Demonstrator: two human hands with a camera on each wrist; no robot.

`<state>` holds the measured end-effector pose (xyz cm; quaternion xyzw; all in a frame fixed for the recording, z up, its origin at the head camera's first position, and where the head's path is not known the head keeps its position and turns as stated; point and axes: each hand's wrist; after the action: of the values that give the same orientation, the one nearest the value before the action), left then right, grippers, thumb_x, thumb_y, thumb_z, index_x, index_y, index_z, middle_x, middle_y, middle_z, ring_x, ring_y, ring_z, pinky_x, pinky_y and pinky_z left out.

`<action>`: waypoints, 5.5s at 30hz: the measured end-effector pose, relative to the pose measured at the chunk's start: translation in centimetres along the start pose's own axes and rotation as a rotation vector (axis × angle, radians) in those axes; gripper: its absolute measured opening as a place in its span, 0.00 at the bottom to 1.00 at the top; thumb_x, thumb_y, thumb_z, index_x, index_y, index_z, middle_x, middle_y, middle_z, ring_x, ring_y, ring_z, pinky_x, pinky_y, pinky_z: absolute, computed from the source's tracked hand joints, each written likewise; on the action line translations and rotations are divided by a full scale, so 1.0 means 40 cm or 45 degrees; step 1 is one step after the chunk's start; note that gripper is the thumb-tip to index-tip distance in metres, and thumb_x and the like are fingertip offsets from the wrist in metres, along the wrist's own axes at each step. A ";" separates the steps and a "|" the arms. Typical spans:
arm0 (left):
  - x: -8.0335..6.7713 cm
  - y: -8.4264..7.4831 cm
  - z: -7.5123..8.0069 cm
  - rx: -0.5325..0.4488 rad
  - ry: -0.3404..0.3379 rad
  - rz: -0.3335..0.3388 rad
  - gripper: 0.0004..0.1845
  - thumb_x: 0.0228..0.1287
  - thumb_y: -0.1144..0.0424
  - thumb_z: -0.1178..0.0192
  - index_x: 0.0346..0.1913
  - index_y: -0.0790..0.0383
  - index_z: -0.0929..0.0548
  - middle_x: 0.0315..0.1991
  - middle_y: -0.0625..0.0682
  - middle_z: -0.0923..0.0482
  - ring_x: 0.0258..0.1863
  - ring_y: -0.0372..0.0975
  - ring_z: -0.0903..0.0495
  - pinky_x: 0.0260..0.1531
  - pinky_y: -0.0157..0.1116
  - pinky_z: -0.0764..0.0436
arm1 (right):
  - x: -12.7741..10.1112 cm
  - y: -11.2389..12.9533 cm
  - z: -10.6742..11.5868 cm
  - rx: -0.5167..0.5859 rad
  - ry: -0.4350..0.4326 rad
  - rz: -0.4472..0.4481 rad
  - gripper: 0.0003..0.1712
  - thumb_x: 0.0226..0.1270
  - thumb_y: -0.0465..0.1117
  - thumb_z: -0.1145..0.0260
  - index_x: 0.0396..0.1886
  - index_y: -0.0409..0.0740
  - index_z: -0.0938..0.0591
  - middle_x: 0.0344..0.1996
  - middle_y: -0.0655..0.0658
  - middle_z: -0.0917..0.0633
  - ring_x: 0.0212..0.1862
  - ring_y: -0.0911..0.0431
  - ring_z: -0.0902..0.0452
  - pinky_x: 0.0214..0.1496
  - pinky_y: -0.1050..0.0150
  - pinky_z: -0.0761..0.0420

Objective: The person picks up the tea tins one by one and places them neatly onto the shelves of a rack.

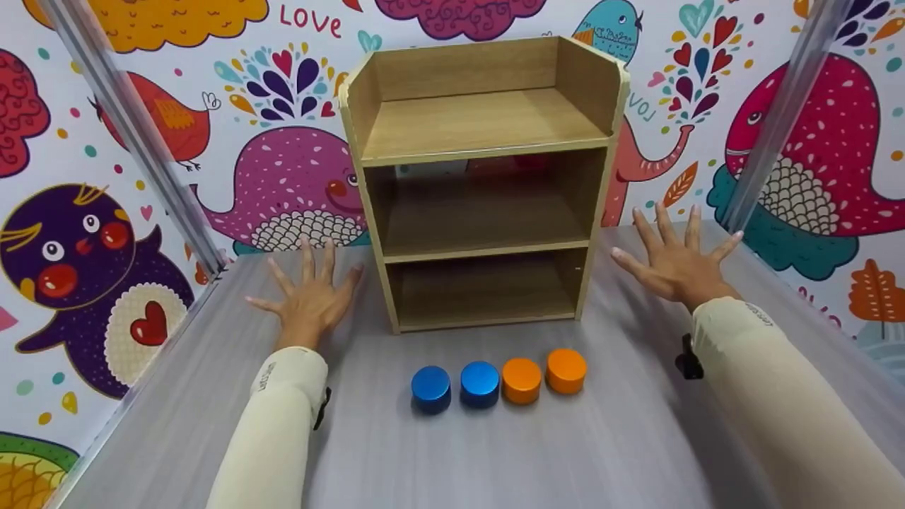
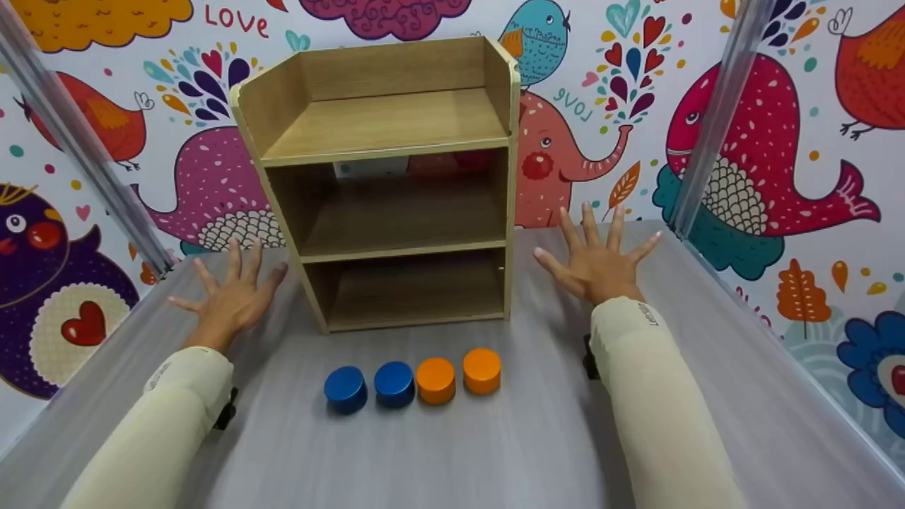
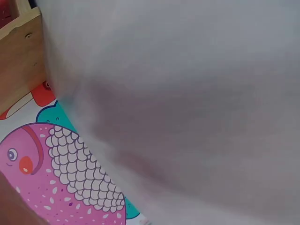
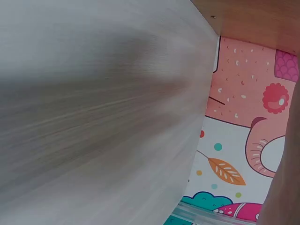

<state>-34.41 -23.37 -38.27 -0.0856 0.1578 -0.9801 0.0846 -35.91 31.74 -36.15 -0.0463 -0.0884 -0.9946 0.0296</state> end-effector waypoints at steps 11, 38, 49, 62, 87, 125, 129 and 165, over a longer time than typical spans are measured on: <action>-0.016 0.022 0.051 -0.257 0.034 -0.092 0.45 0.68 0.22 0.78 0.83 0.39 0.65 0.84 0.49 0.74 0.79 0.65 0.76 0.58 0.81 0.74 | 0.009 0.034 -0.011 0.186 0.023 0.003 0.58 0.63 0.84 0.63 0.82 0.65 0.71 0.82 0.37 0.67 0.78 0.25 0.78 0.56 0.18 0.86; -0.070 -0.186 0.026 -1.367 -0.251 -0.288 0.37 0.69 0.45 0.39 0.76 0.52 0.35 0.69 0.54 0.31 0.63 0.48 0.25 0.63 0.49 0.24 | -0.095 0.125 -0.023 0.449 -0.193 0.146 0.51 0.67 0.76 0.47 0.79 0.52 0.46 0.63 0.33 0.20 0.58 0.36 0.21 0.57 0.34 0.21; -0.057 -0.206 0.009 -1.398 -0.254 -0.228 0.43 0.63 0.51 0.30 0.78 0.51 0.37 0.70 0.55 0.31 0.61 0.52 0.23 0.62 0.51 0.23 | -0.171 0.138 -0.061 0.470 -0.205 0.182 0.44 0.66 0.74 0.42 0.67 0.48 0.39 0.49 0.38 0.16 0.44 0.45 0.19 0.47 0.46 0.16; -0.073 -0.175 -0.024 -1.333 -0.212 -0.271 0.43 0.64 0.55 0.30 0.79 0.46 0.40 0.72 0.54 0.35 0.64 0.55 0.27 0.61 0.56 0.22 | -0.264 0.156 -0.104 0.330 -0.097 0.308 0.38 0.65 0.73 0.39 0.65 0.56 0.30 0.44 0.48 0.13 0.41 0.53 0.18 0.42 0.57 0.17; -0.053 -0.194 -0.009 -1.419 -0.217 -0.308 0.38 0.69 0.58 0.35 0.79 0.47 0.39 0.73 0.53 0.37 0.66 0.54 0.28 0.65 0.57 0.25 | -0.286 0.195 -0.164 0.135 -0.053 0.685 0.33 0.60 0.72 0.33 0.62 0.67 0.21 0.47 0.61 0.16 0.39 0.66 0.24 0.45 0.60 0.16; -0.058 -0.198 -0.013 -1.407 -0.237 -0.292 0.39 0.68 0.58 0.35 0.79 0.48 0.39 0.74 0.53 0.37 0.65 0.53 0.27 0.63 0.55 0.23 | -0.294 0.203 -0.172 0.286 -0.059 0.629 0.26 0.65 0.66 0.32 0.60 0.66 0.20 0.40 0.65 0.21 0.37 0.65 0.25 0.39 0.69 0.21; -0.060 -0.195 -0.012 -1.398 -0.233 -0.285 0.39 0.68 0.58 0.35 0.79 0.48 0.40 0.74 0.53 0.37 0.65 0.53 0.28 0.63 0.56 0.23 | -0.288 0.204 -0.161 0.303 -0.057 0.624 0.26 0.66 0.66 0.33 0.60 0.66 0.20 0.40 0.65 0.20 0.37 0.64 0.24 0.41 0.67 0.18; -0.057 -0.196 -0.012 -1.411 -0.215 -0.257 0.38 0.69 0.56 0.36 0.79 0.46 0.40 0.75 0.52 0.38 0.67 0.53 0.28 0.65 0.54 0.25 | -0.282 0.225 -0.099 0.348 -0.232 0.584 0.27 0.61 0.60 0.26 0.61 0.65 0.18 0.45 0.63 0.15 0.42 0.68 0.21 0.47 0.62 0.14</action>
<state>-33.39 -15.46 -36.51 -0.2098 0.6321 -0.7439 -0.0548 -24.45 22.76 -39.59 -0.1499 -0.2111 -0.9325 0.2519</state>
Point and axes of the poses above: each hand's wrist, its own x-axis towards the middle knuckle, its own z-axis out of the back of the hand, y = z × x
